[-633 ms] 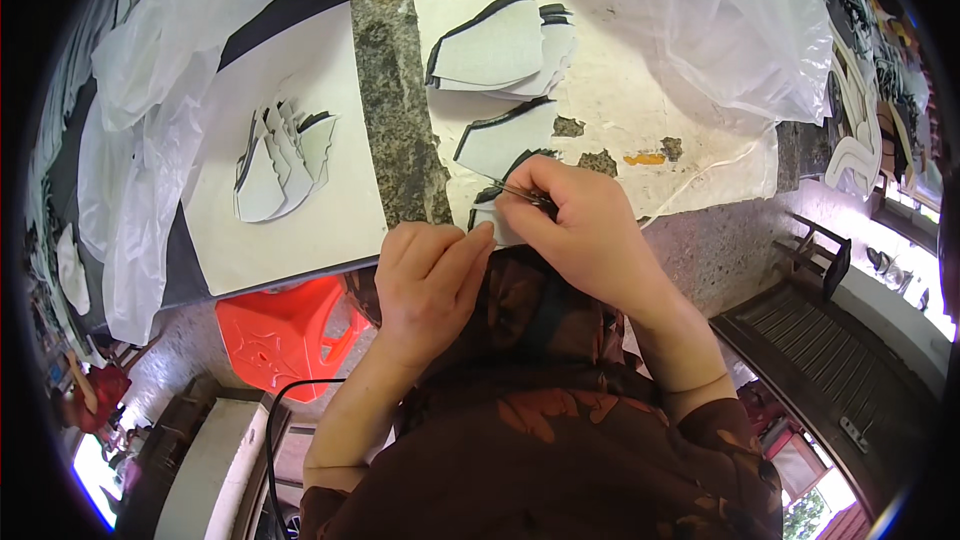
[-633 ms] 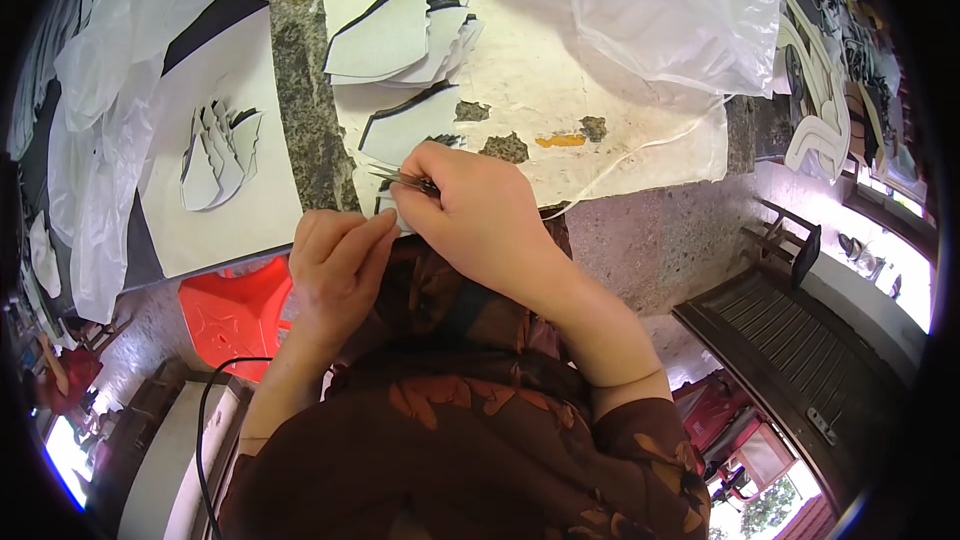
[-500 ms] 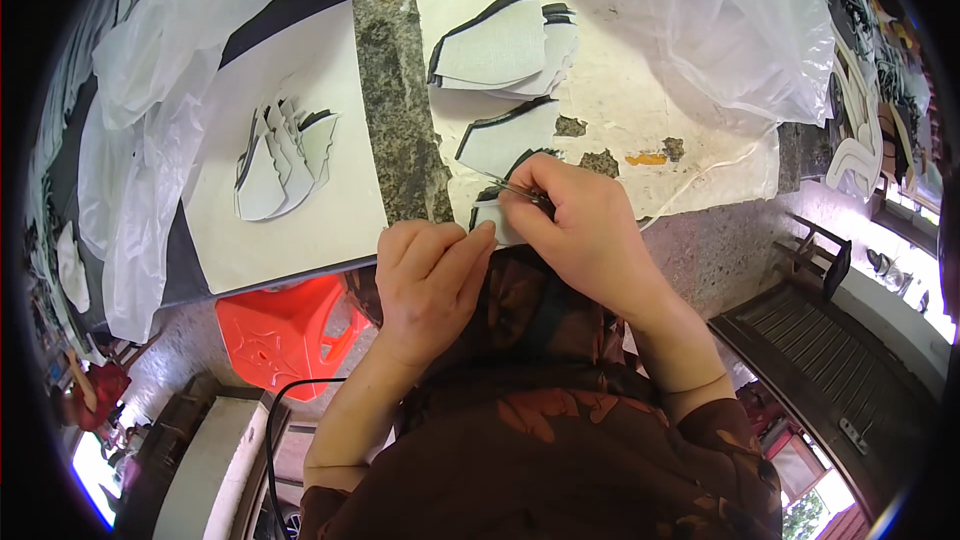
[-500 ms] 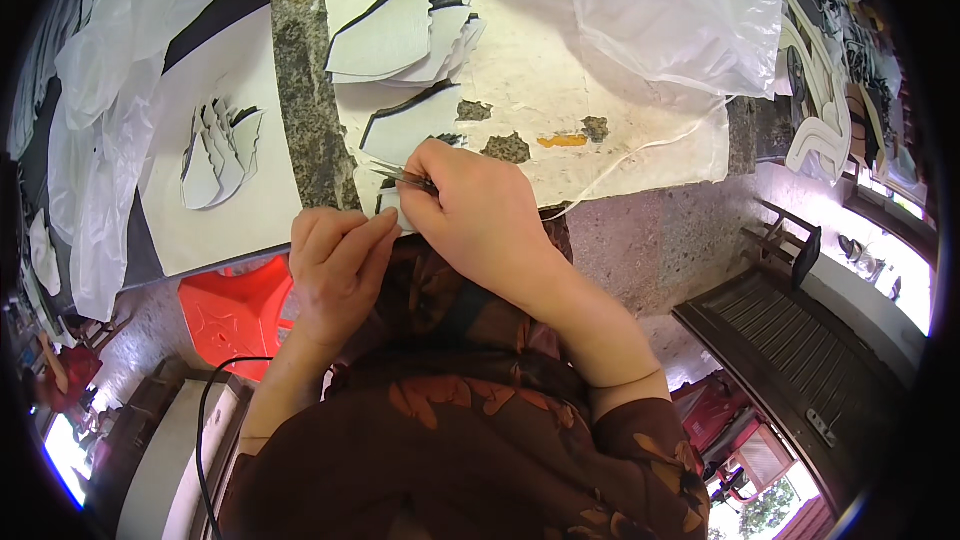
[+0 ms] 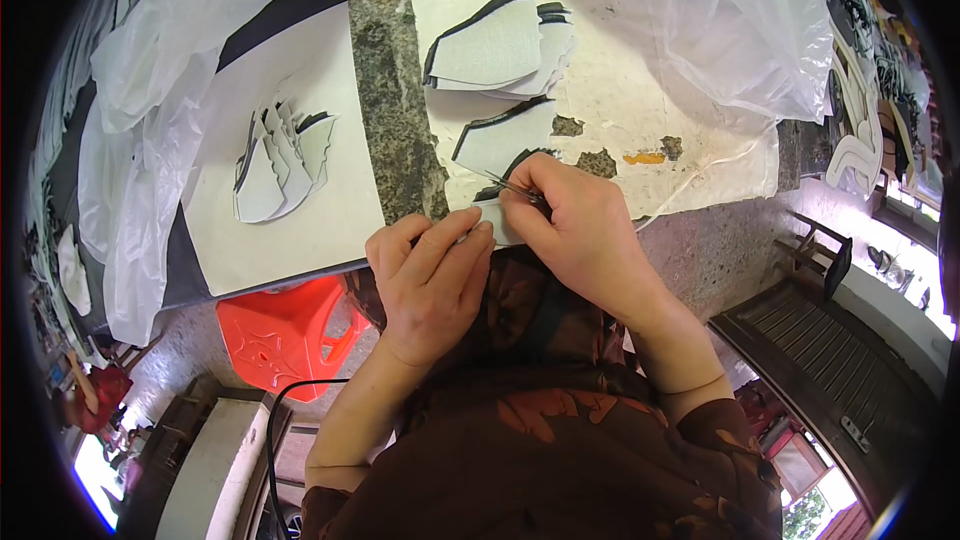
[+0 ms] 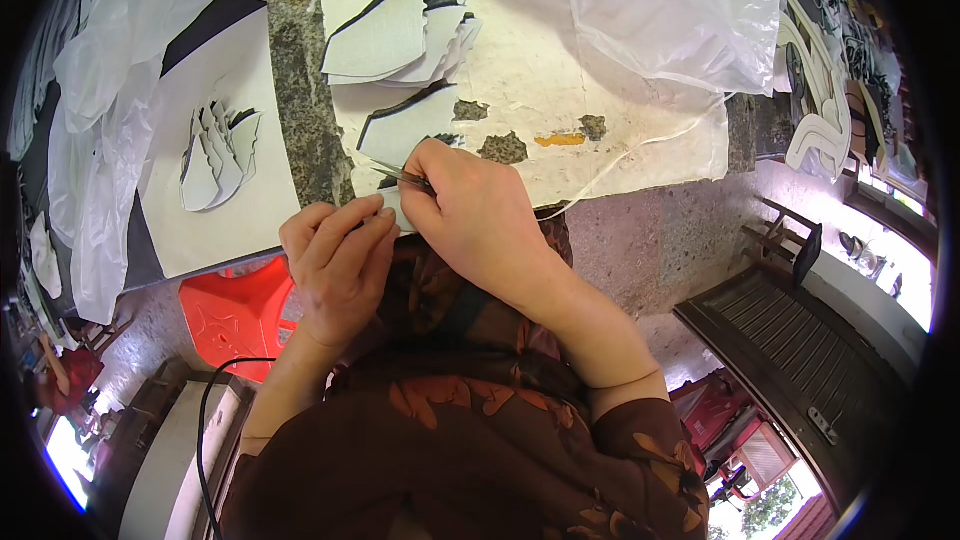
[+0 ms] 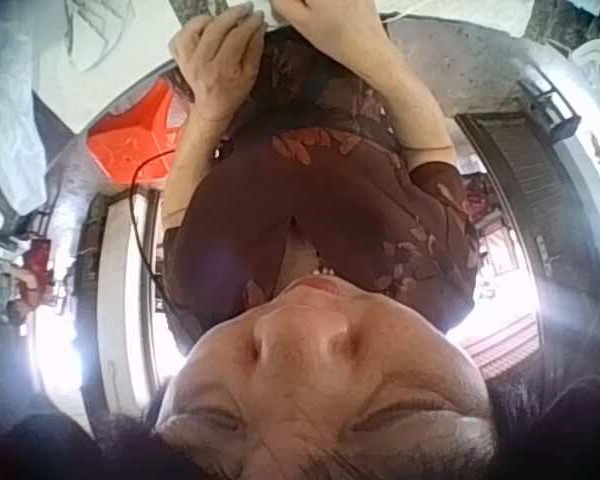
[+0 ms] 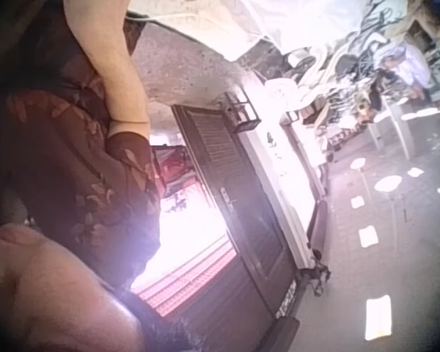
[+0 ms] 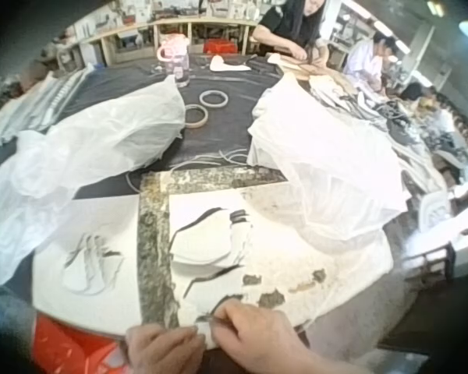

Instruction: Trimming and cleaning edges of shoe upper components using a small nipper tool.

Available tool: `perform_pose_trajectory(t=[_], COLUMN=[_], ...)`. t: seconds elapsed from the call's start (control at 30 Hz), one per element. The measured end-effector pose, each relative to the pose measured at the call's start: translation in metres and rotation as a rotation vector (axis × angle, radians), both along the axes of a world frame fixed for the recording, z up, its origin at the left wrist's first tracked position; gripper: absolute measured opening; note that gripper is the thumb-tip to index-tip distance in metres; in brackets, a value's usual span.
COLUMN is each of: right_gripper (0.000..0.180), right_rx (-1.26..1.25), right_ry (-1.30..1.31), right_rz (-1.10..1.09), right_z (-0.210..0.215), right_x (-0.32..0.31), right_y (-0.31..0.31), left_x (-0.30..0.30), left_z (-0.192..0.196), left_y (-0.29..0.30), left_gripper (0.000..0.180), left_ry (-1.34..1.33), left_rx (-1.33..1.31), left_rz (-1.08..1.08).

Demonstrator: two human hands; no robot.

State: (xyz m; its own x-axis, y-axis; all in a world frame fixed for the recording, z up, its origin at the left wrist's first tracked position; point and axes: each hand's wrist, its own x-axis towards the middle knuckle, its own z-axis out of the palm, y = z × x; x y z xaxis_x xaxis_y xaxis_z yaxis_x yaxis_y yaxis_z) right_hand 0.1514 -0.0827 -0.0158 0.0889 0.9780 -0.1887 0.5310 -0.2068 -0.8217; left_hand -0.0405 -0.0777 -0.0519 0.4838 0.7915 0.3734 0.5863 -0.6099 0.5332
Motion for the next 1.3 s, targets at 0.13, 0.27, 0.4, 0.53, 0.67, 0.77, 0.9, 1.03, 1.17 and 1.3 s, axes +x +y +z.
perform_pose_trajectory(t=[0.13, 0.27, 0.4, 0.53, 0.67, 0.77, 0.9, 1.03, 1.17, 1.3], right_gripper=[0.011, 0.011, 0.013, 0.015, 0.016, 0.016, 0.017, 0.018, 0.019, 0.019], right_rx=[0.005, 0.022, -0.029, -0.043, -0.054, -0.051, -0.034, -0.031, -0.067, -0.064], right_ry=[-0.023, -0.017, -0.036, -0.034, -0.112, -0.150, -0.188, -0.180, -0.187, -0.205], right_rz=[0.005, 0.010, 0.038, 0.054, 0.088, 0.102, 0.121, 0.128, 0.129, 0.153], right_z=[-0.001, -0.002, 0.002, 0.006, 0.010, 0.012, 0.012, 0.012, 0.012, 0.012], right_x=[0.000, 0.001, 0.004, 0.010, 0.015, 0.018, 0.020, 0.022, 0.021, 0.023], right_y=[0.000, 0.000, 0.001, 0.003, 0.006, 0.007, 0.009, 0.010, 0.012, 0.013], left_x=[0.003, 0.005, 0.005, 0.008, 0.008, 0.010, 0.011, 0.011, 0.012, 0.012], left_z=[0.003, 0.005, 0.007, 0.011, 0.011, 0.013, 0.013, 0.013, 0.013, 0.014], left_y=[0.001, 0.002, 0.003, 0.006, 0.005, 0.006, 0.006, 0.006, 0.005, 0.006], left_gripper=[0.025, 0.021, 0.024, 0.023, 0.024, 0.028, 0.035, 0.036, 0.036, 0.036], left_ry=[0.012, 0.019, 0.042, 0.058, 0.066, 0.064, 0.080, 0.076, 0.088, 0.093], left_rx=[0.006, -0.016, -0.019, -0.027, -0.033, -0.035, -0.037, -0.032, -0.033, -0.045], left_rz=[0.006, 0.013, -0.001, -0.011, -0.011, -0.003, -0.001, -0.007, -0.014, -0.021])
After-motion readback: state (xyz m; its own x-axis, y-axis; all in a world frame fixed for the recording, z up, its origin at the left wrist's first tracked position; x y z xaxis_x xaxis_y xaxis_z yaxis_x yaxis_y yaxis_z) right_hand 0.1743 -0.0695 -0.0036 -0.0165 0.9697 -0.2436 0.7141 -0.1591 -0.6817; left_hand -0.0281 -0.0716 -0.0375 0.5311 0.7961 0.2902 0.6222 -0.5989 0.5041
